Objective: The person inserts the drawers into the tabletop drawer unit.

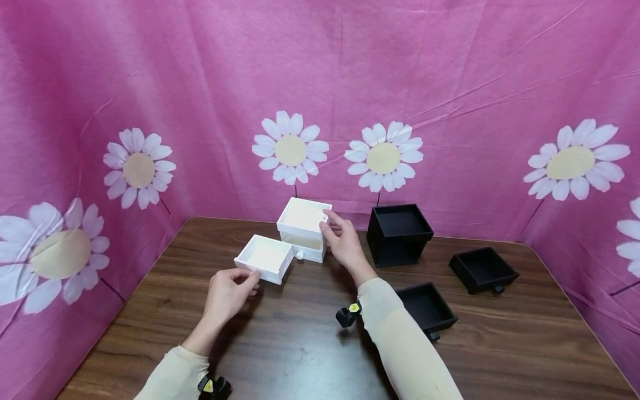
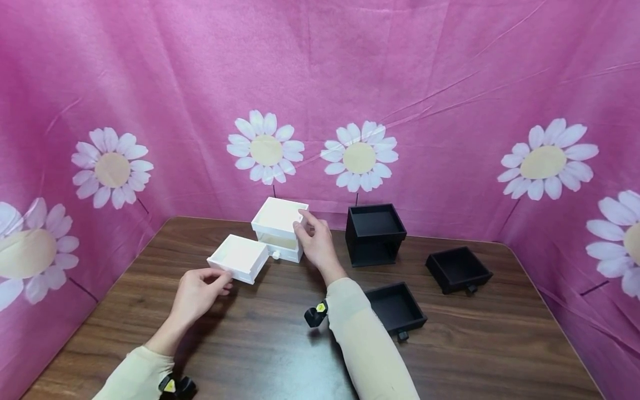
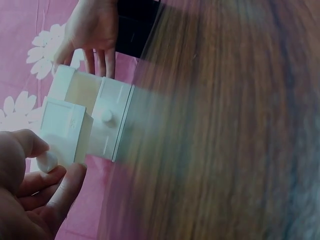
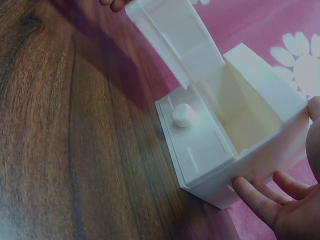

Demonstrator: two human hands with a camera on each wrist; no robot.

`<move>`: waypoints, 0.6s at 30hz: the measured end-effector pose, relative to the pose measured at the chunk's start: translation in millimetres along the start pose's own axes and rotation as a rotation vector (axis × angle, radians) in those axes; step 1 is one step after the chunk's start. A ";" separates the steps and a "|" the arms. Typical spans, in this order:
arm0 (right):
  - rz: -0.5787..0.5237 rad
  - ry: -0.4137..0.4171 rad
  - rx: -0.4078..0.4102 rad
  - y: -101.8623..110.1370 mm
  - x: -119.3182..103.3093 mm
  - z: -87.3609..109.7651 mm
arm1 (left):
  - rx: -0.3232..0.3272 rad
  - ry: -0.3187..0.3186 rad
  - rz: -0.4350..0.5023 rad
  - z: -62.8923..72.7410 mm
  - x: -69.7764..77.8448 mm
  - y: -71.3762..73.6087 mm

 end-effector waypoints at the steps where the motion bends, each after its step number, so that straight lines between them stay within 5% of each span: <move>1: 0.001 0.004 0.002 0.0 0.5 -0.3 | -0.001 -0.003 0.001 -0.2 0.6 -1.3; 18: -0.010 0.027 0.006 0.5 0.3 -1.5 | -0.022 -0.033 0.023 -1.8 17.1 -18.5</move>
Point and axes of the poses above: each hand's wrist, its own z-axis away from the middle knuckle, its own y-axis out of the back of the hand, x = y × z, the point moved 2 cm from there along -z, towards the middle knuckle, and after that the axes turned 11 degrees about -x, right-handed, at the moved point
